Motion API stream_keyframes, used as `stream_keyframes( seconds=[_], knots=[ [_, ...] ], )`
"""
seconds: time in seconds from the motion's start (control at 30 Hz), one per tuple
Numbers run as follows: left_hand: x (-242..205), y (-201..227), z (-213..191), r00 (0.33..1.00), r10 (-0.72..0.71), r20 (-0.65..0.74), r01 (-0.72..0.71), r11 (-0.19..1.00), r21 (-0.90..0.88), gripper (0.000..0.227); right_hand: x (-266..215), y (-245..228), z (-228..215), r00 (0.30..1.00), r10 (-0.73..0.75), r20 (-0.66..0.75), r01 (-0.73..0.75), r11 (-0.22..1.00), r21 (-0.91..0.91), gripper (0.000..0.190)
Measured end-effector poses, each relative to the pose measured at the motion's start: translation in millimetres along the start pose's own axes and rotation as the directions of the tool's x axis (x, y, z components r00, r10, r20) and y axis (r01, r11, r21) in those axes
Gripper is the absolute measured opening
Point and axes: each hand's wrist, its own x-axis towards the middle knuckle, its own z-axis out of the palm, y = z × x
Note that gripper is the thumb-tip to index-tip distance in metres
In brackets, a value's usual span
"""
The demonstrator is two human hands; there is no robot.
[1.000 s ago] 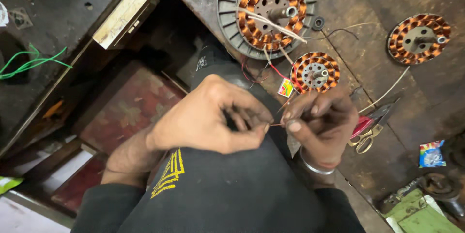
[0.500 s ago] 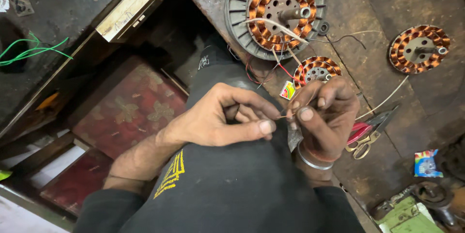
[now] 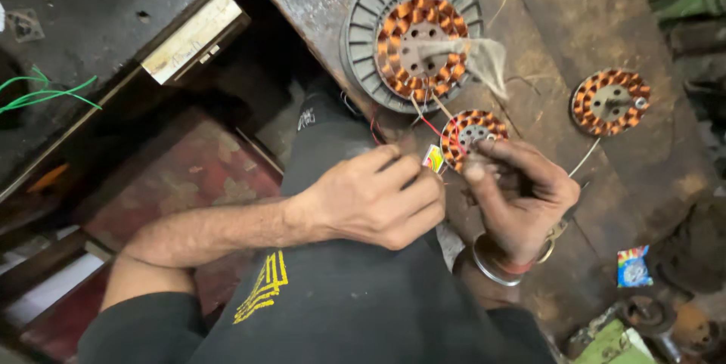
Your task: The person works on a motor stator assembly, stripping wire insulation with pliers, twisting wires together, and securing connections with white tape. The person handles multiple wires and tools on a cluttered workbench.
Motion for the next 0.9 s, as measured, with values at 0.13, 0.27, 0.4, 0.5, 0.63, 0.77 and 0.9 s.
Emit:
stream_keyframes(
  seconds=[0.13,0.27,0.4,0.5,0.63,0.77,0.9],
  knots=[
    [-1.0,-1.8,1.3,0.996,0.081,0.023,-0.083,0.991,0.104,0.019,18.8,9.3,-4.1,0.996,0.085,-0.026,-0.086,0.996,-0.014,0.021],
    [-3.3,-5.4,-5.1,0.99,0.136,0.04,-0.139,0.983,0.122,0.021,34.6,9.3,3.4,0.984,0.18,0.002,-0.18,0.979,0.091,0.026],
    [-11.5,-10.5,-12.4,0.983,0.148,0.106,-0.167,0.964,0.207,0.02,43.3,1.5,-0.5,0.996,-0.015,0.084,0.007,0.995,0.095,0.006],
    [-16.7,-16.7,-18.7,0.977,0.153,0.151,-0.184,0.959,0.217,0.022,45.0,-3.2,-4.3,0.997,-0.052,-0.061,0.056,0.996,0.07,0.01],
    [-20.7,-19.0,-23.7,0.975,0.166,0.15,-0.197,0.954,0.226,0.016,51.2,6.9,-8.1,0.995,0.002,-0.098,0.021,0.971,0.237,0.023],
    [-19.0,-20.8,-25.2,0.993,0.084,0.082,-0.096,0.981,0.166,0.021,50.9,20.8,-13.1,0.98,0.162,-0.118,-0.07,0.829,0.555,0.03],
    [-17.3,-16.0,-22.7,0.972,-0.224,0.076,0.236,0.898,-0.371,0.033,39.2,23.5,-17.3,0.985,0.042,-0.168,0.064,0.815,0.576,0.032]
  ],
)
